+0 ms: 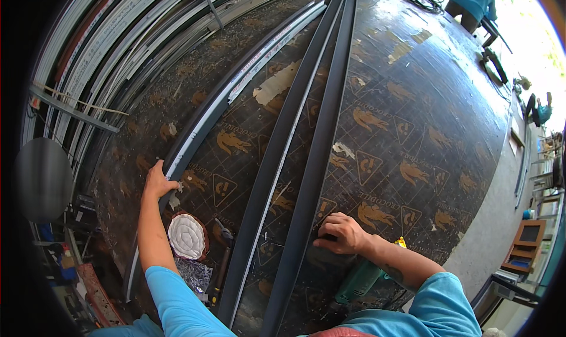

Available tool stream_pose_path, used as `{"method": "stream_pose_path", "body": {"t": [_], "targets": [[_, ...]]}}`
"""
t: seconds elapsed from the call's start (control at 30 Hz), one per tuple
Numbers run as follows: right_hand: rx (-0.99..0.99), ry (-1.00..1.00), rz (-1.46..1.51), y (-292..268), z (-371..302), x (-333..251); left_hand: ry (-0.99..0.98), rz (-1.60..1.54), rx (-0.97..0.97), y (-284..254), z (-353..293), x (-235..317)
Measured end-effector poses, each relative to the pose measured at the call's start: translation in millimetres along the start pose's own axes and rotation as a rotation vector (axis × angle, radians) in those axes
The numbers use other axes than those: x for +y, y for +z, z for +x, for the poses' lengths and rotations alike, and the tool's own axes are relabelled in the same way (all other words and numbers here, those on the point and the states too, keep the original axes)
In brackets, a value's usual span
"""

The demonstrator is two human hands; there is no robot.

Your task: The recorder is assembling metal frame components using a screwdriver and an electric drill.

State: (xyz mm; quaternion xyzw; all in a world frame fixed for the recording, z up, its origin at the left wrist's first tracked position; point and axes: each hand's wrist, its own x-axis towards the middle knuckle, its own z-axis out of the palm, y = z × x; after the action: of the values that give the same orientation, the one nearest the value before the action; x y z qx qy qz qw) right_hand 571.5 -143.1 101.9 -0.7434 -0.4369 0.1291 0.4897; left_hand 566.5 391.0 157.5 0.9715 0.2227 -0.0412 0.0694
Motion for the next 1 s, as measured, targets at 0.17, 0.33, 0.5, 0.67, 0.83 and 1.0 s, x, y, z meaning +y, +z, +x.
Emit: {"method": "stream_pose_path", "body": {"t": [0.17, 0.33, 0.5, 0.67, 0.83, 1.0], "targets": [[0.038, -0.019, -0.018, -1.1, -0.2, -1.4, -0.005, -0.220, 0.003, -13.6, 12.4, 22.5], [0.034, 0.002, -0.006, 1.6, -3.8, -0.2, -0.019, -0.048, 0.281, -49.3, 34.1, 89.5], [0.097, -0.052, -0.012, -0.7, -2.0, -3.0, 0.126, -0.034, 0.538, -114.7, 40.1, 193.2], [0.113, -0.028, -0.037, 2.3, -3.6, -13.8, 0.211, -0.108, 0.665, -199.4, 3.9, 300.2], [0.057, -0.056, 0.007, 3.4, -7.1, -20.9, 0.246, -0.115, 0.779, -341.7, -101.9, 395.6], [-0.231, 0.518, 0.108, -18.2, 6.6, -79.5, 0.480, -0.231, 0.843, -500.9, -243.0, 465.4]]}}
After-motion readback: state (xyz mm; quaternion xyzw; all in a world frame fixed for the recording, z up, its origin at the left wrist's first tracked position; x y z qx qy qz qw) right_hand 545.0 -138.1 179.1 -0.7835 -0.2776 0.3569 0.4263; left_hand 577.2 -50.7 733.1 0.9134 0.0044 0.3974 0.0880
